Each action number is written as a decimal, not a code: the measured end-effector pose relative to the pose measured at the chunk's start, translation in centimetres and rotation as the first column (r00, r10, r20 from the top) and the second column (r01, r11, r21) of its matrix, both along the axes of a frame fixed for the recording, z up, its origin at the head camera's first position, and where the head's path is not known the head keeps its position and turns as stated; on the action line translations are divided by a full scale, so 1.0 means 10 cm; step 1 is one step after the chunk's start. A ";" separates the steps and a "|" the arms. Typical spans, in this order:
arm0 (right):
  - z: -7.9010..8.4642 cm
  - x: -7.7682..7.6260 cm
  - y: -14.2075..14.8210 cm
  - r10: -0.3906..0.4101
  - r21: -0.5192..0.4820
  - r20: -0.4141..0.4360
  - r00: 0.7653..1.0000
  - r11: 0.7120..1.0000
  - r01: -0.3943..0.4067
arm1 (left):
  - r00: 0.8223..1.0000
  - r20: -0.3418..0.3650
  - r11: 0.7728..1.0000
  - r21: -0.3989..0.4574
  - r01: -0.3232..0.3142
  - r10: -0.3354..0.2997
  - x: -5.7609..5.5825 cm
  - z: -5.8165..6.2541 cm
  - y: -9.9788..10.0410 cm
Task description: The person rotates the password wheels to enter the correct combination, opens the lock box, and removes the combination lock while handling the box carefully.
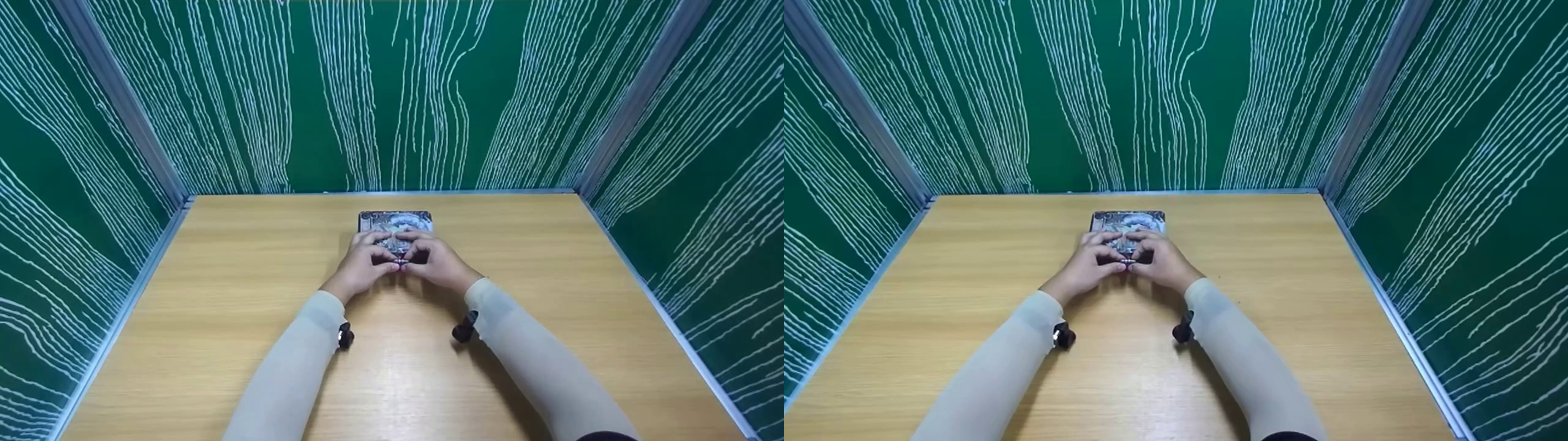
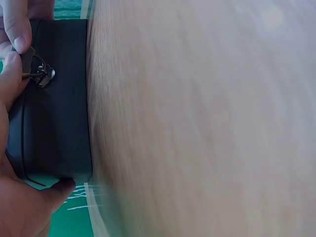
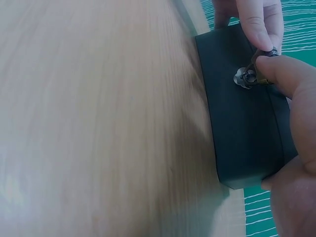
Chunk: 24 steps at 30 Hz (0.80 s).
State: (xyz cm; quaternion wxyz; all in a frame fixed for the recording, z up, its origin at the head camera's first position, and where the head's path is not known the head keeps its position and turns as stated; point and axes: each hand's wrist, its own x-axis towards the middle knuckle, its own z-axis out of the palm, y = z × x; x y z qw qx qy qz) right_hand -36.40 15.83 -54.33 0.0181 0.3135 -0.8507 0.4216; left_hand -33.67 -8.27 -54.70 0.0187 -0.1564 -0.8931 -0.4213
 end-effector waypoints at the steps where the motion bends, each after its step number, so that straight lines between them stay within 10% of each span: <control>1: 0.00 0.00 0.00 -0.002 -0.001 0.002 1.000 1.000 0.002 | 1.000 0.002 1.000 -0.002 -0.001 0.001 0.00 0.00 0.00; 24: -0.01 0.00 -0.01 -0.016 -0.002 0.011 1.000 1.000 0.016 | 0.999 -0.020 0.999 -0.016 0.031 -0.032 0.02 0.01 -0.02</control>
